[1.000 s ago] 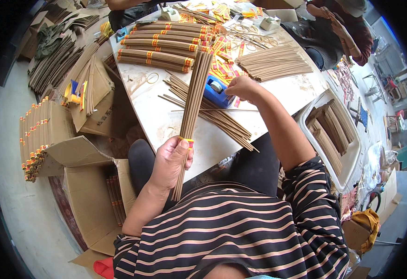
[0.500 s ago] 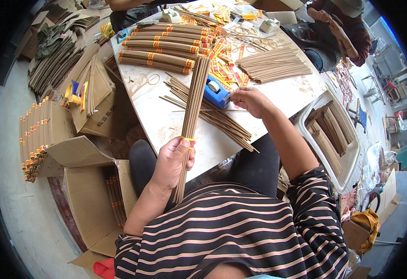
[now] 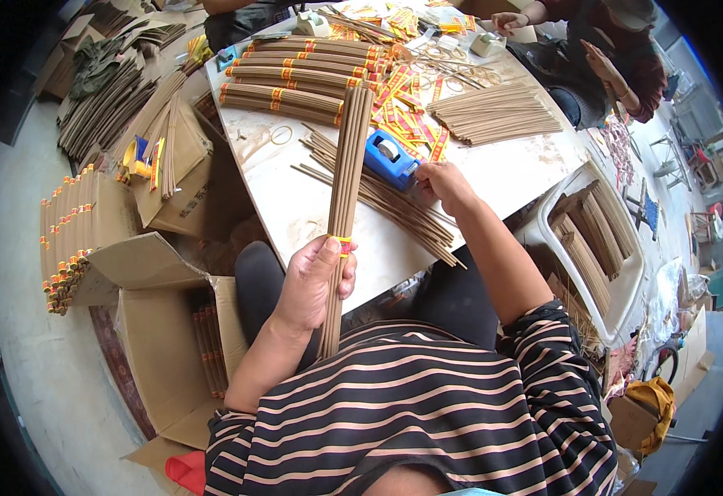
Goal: The person gathers thin wooden sticks, aligns them into bundles, and wraps each bundle with a colorful paper band. The person places the finished bundles into a cardboard box.
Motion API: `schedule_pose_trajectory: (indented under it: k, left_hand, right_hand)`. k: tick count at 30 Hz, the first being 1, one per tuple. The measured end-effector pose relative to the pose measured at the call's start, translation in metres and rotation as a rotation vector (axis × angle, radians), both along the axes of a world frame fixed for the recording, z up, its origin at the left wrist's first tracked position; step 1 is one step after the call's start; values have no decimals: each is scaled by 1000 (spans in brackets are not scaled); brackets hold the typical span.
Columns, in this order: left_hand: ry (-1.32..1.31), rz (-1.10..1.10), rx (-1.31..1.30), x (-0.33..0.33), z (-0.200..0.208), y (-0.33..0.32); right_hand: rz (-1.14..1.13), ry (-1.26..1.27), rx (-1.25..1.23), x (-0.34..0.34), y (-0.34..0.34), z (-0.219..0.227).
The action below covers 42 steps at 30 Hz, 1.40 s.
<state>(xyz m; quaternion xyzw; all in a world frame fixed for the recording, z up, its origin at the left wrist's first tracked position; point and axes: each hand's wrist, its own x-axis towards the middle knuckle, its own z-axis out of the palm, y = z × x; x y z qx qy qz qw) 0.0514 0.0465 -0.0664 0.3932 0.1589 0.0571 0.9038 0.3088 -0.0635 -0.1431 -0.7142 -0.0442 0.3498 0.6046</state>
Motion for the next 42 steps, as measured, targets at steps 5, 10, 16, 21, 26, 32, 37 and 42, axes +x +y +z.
schedule_pose_trajectory:
  k: [5, 10, 16, 21, 26, 32, 37, 42]
  left_hand:
    - [-45, -10, -64, 0, 3, -2]
    - [-35, -8, -113, -5, 12, 0]
    - [17, 40, -9, -13, 17, -9]
    - [61, 45, 199, -16, 29, -19]
    - [102, 48, 311, -19, 32, -24]
    - [121, 41, 342, -19, 36, -26]
    - [129, 30, 351, -19, 39, -27]
    - [134, 18, 389, -19, 41, -27]
  right_hand:
    - [9, 39, -54, 10, -5, -10]
    - [7, 63, 148, -10, -31, 36]
    - [574, -38, 419, -99, -37, 127]
    - [824, -97, 320, -130, -27, 156]
    - [831, -137, 256, -138, -18, 158]
    - [806, -279, 113, -141, -17, 162]
    - [727, -313, 73, -146, -18, 161]
    - [691, -366, 25, -145, -18, 157]
